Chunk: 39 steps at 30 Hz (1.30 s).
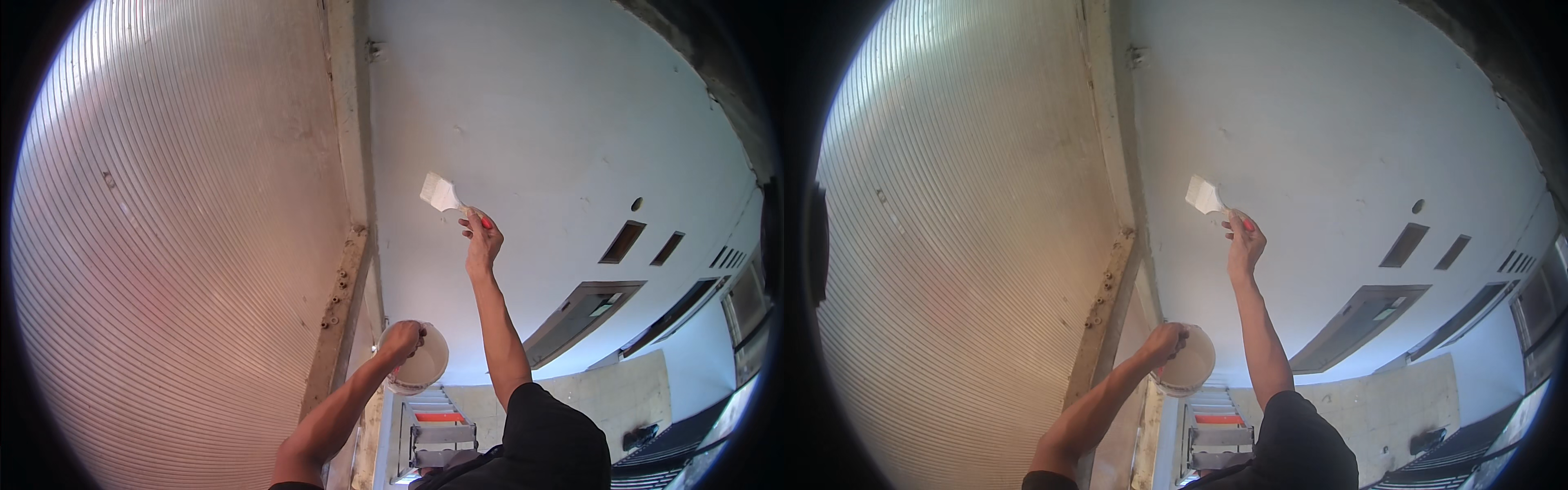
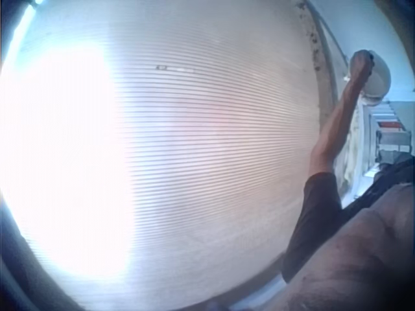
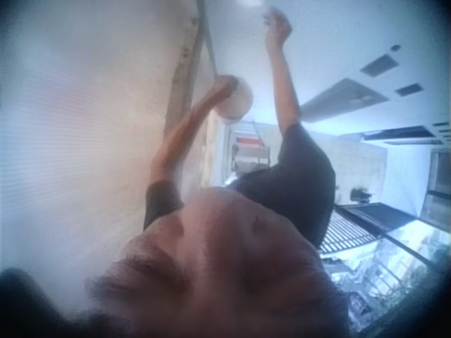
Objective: The person paints a white ceiling using a paintbrush and a small paint container. They repeatedly dip the brush into the container and apply paint to the ceiling surface in a narrow corridor area.
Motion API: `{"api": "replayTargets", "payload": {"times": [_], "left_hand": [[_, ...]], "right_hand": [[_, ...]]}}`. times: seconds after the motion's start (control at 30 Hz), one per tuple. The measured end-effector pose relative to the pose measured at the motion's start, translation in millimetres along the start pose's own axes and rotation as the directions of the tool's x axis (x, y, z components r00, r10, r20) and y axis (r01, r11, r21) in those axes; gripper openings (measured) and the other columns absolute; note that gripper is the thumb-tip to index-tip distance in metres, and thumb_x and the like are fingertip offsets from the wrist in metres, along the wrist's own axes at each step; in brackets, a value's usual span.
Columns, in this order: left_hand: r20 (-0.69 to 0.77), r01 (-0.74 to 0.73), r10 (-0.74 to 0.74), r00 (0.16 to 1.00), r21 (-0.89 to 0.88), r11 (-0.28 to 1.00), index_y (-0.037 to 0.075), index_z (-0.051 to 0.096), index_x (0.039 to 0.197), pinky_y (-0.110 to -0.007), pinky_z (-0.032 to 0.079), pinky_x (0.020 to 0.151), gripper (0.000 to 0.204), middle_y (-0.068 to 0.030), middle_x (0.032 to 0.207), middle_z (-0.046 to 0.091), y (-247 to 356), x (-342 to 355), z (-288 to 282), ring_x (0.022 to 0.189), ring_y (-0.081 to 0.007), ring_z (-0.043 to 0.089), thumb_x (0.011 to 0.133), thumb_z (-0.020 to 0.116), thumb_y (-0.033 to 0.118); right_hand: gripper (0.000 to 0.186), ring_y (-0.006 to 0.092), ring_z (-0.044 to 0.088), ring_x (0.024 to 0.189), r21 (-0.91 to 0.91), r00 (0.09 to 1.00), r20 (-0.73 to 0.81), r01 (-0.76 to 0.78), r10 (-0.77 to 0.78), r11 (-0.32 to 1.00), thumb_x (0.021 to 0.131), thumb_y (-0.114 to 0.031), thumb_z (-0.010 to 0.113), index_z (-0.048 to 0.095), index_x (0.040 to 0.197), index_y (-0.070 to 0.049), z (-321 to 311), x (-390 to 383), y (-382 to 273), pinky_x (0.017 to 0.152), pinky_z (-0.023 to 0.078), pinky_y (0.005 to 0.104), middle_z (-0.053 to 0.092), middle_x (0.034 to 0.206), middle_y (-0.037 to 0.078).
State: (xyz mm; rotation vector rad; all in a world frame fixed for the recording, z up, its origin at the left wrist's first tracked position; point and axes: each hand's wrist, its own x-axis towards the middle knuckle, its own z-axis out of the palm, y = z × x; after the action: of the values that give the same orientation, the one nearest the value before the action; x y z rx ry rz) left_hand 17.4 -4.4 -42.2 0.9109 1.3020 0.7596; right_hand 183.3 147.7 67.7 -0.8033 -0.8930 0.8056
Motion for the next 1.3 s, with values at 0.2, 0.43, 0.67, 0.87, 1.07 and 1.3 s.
{"api": "replayTargets", "payload": {"times": [0.2, 0.43, 0.67, 0.87, 1.07, 1.3], "left_hand": [[0.024, 0.008, -0.009, 1.000, 0.012, 1.000, 0.005, 0.059, 0.078, -0.033, 0.034, 0.044, 0.024, -0.0049, 0.064, 0.054, 2, -2, 1, 0.050, -0.0152, 0.046, 0.091, 0.047, 0.021], [0.046, 0.026, -0.027, 0.999, 0.021, 0.999, 0.005, 0.058, 0.076, -0.034, 0.035, 0.045, 0.024, -0.0047, 0.063, 0.054, 1, 2, -1, 0.050, -0.0154, 0.046, 0.090, 0.046, 0.021], [-0.032, 0.012, -0.009, 0.999, 0.104, 0.995, 0.004, 0.059, 0.073, -0.034, 0.037, 0.047, 0.027, -0.0061, 0.064, 0.056, 4, -4, 0, 0.052, -0.0166, 0.049, 0.089, 0.046, 0.021], [-0.016, -0.021, 0.022, 1.000, 0.038, 0.999, 0.004, 0.060, 0.078, -0.034, 0.037, 0.045, 0.025, -0.0070, 0.066, 0.056, -2, 3, -1, 0.052, -0.0166, 0.049, 0.089, 0.046, 0.022], [-0.003, -0.008, 0.008, 1.000, 0.018, 1.000, 0.004, 0.060, 0.082, -0.033, 0.036, 0.044, 0.023, -0.0067, 0.067, 0.056, -3, 3, -1, 0.050, -0.0158, 0.047, 0.089, 0.044, 0.020], [0.025, 0.022, -0.023, 0.999, 0.026, 0.999, 0.004, 0.059, 0.079, -0.032, 0.034, 0.044, 0.022, -0.0051, 0.064, 0.054, -5, 4, 0, 0.050, -0.0148, 0.046, 0.088, 0.045, 0.019]], "right_hand": [[0.027, 0.0158, 0.071, 0.085, 0.042, 0.983, 0.158, -0.097, 0.090, 0.994, 0.093, -0.019, 0.070, 0.070, 0.107, 0.003, 17, 0, 40, 0.070, 0.049, 0.0259, 0.072, 0.096, 0.008], [0.023, 0.0145, 0.069, 0.083, 0.043, 0.976, 0.211, -0.056, 0.046, 0.997, 0.092, -0.015, 0.070, 0.071, 0.106, 0.003, 64, -1, 78, 0.072, 0.052, 0.0264, 0.072, 0.094, 0.008], [0.030, 0.0134, 0.066, 0.069, 0.087, 0.976, 0.128, -0.190, 0.178, 0.978, 0.088, -0.026, 0.075, 0.070, 0.104, -0.001, 39, -17, 51, 0.063, 0.049, 0.0244, 0.069, 0.082, 0.005], [0.030, 0.0146, 0.065, 0.063, 0.124, 0.911, 0.180, -0.396, 0.372, 0.910, 0.089, -0.028, 0.074, 0.068, 0.107, -0.005, -43, -17, 4, 0.058, 0.052, 0.0267, 0.067, 0.076, 0.004], [0.026, 0.0189, 0.069, 0.074, 0.175, 0.881, 0.174, -0.468, 0.440, 0.866, 0.091, -0.022, 0.066, 0.066, 0.109, -0.004, -98, -24, -20, 0.070, 0.057, 0.0343, 0.069, 0.081, 0.008], [0.025, 0.0212, 0.068, 0.073, 0.119, 0.907, 0.203, -0.398, 0.370, 0.910, 0.091, -0.019, 0.058, 0.065, 0.106, -0.001, -104, -32, -20, 0.073, 0.058, 0.0359, 0.067, 0.080, 0.010]]}}
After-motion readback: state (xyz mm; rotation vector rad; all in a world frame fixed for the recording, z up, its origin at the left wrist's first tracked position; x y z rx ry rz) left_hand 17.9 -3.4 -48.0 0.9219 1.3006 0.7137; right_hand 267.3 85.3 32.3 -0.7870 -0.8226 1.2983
